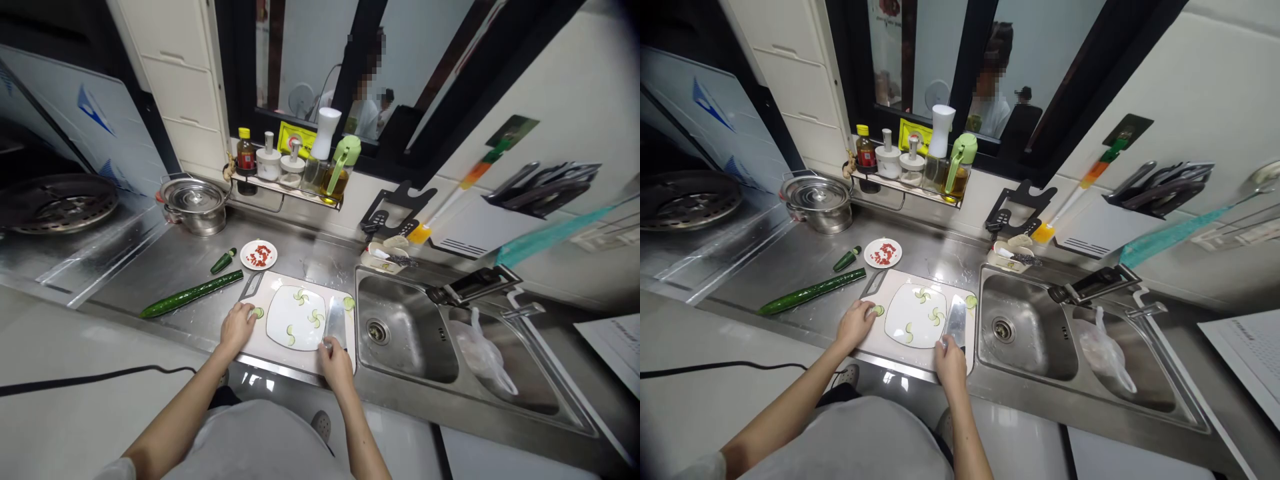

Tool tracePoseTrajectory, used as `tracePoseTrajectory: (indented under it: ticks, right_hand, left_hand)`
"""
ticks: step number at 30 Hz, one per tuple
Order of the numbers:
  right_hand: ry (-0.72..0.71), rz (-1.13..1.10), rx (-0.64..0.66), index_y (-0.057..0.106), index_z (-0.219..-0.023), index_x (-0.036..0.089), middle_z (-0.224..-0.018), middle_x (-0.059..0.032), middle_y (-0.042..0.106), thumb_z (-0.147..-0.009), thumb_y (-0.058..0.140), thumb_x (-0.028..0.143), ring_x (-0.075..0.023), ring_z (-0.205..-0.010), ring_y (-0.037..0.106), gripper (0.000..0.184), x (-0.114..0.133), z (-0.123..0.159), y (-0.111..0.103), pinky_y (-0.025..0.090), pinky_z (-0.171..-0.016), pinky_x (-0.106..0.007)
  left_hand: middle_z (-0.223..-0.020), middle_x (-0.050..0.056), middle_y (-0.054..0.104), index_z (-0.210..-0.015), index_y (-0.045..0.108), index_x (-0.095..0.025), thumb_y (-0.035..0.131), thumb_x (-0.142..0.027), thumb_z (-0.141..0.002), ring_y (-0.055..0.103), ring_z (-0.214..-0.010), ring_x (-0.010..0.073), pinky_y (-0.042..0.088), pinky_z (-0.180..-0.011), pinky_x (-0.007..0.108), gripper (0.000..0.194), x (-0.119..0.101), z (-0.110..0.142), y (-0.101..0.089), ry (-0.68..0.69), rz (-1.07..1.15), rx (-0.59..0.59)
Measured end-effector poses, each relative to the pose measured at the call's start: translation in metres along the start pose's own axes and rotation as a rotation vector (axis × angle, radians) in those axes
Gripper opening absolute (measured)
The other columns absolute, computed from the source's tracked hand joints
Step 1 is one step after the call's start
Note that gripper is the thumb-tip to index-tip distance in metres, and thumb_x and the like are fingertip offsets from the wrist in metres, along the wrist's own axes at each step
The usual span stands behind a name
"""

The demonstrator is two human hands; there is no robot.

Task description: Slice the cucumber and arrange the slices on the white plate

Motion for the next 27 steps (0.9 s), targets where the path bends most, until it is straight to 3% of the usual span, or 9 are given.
tracePoseTrajectory:
  ticks: [7,11,13,16,19,21,24,27]
  right_hand:
    - [-0.064,-0.070,-0.026,0.064,-0.115,0.017,-0.081,-0.0070,0.070,-0.090,0.042,0.034,-0.0213,-0.080,0.065,0.038,0.008,-0.001,-0.001,0.042,-0.069,-0.026]
    - [-0.144,-0.170,-0.059,0.067,-0.105,0.018,-0.087,-0.0089,0.071,-0.089,0.042,0.035,-0.0232,-0.083,0.065,0.035,0.018,0.003,-0.003,0.045,-0.075,-0.029]
    - [-0.166,-0.239,-0.066,0.068,-0.100,0.019,-0.082,-0.0083,0.070,-0.088,0.043,0.038,-0.0240,-0.078,0.065,0.034,0.025,0.006,-0.002,0.045,-0.072,-0.030]
    - [-0.218,-0.401,-0.080,0.068,-0.102,0.020,-0.082,-0.0079,0.070,-0.085,0.049,0.044,-0.0235,-0.075,0.064,0.035,0.041,0.008,0.000,0.047,-0.070,-0.031]
    - [-0.297,-0.578,-0.064,0.068,-0.100,0.021,-0.091,-0.0088,0.070,-0.084,0.051,0.048,-0.0223,-0.079,0.063,0.036,0.059,0.008,0.005,0.048,-0.074,-0.030]
    - [-0.335,-0.645,-0.043,0.067,-0.088,0.021,-0.084,-0.0075,0.070,-0.085,0.050,0.050,-0.0217,-0.078,0.063,0.034,0.068,0.006,0.010,0.047,-0.073,-0.030]
    - [-0.341,-0.686,-0.031,0.062,-0.074,0.021,-0.073,-0.0047,0.066,-0.085,0.051,0.051,-0.0201,-0.071,0.060,0.034,0.072,0.001,0.016,0.045,-0.068,-0.028]
    - [-0.338,-0.732,-0.013,0.060,-0.073,0.020,-0.071,-0.0033,0.064,-0.083,0.054,0.050,-0.0186,-0.069,0.058,0.032,0.072,-0.004,0.018,0.043,-0.065,-0.027]
  left_hand:
    - [-0.089,0.003,0.066,-0.085,0.061,-0.021,0.054,-0.027,-0.085,0.060,-0.077,0.0170,0.041,-0.068,0.026,0.009,-0.004,-0.002,-0.003,-0.015,0.191,-0.048]
    - [-0.065,-0.002,0.058,-0.079,0.058,-0.021,0.060,-0.043,-0.078,0.054,-0.061,0.0140,0.042,-0.062,0.024,0.023,-0.011,0.001,-0.001,-0.081,0.567,-0.063]
    - [-0.063,-0.002,0.055,-0.077,0.058,-0.020,0.064,-0.053,-0.071,0.052,-0.059,0.0129,0.043,-0.062,0.024,0.034,-0.025,0.005,0.002,-0.052,0.805,-0.016]
    - [-0.065,-0.001,0.056,-0.075,0.060,-0.019,0.069,-0.056,-0.063,0.052,-0.061,0.0133,0.043,-0.061,0.024,0.040,-0.051,0.017,0.011,0.002,0.984,0.136]
    - [-0.067,0.000,0.057,-0.075,0.063,-0.019,0.073,-0.050,-0.063,0.052,-0.063,0.0133,0.043,-0.062,0.024,0.035,-0.073,0.030,0.021,0.035,1.042,0.251]
    - [-0.067,0.001,0.057,-0.074,0.063,-0.019,0.073,-0.048,-0.063,0.052,-0.063,0.0136,0.042,-0.063,0.025,0.033,-0.081,0.035,0.027,0.052,1.053,0.286]
    - [-0.067,0.002,0.058,-0.072,0.062,-0.019,0.072,-0.049,-0.065,0.052,-0.063,0.0145,0.043,-0.063,0.026,0.033,-0.085,0.036,0.033,0.061,1.043,0.271]
    - [-0.069,0.003,0.061,-0.072,0.062,-0.019,0.070,-0.050,-0.067,0.053,-0.064,0.0158,0.044,-0.063,0.026,0.032,-0.087,0.034,0.033,0.087,0.996,0.243]
Point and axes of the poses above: each hand's wrist, its own z-axis away from the middle knuckle, its own y-axis out of the palm, x = y × z, the point moved 5 cm from there along -z, towards the middle knuckle
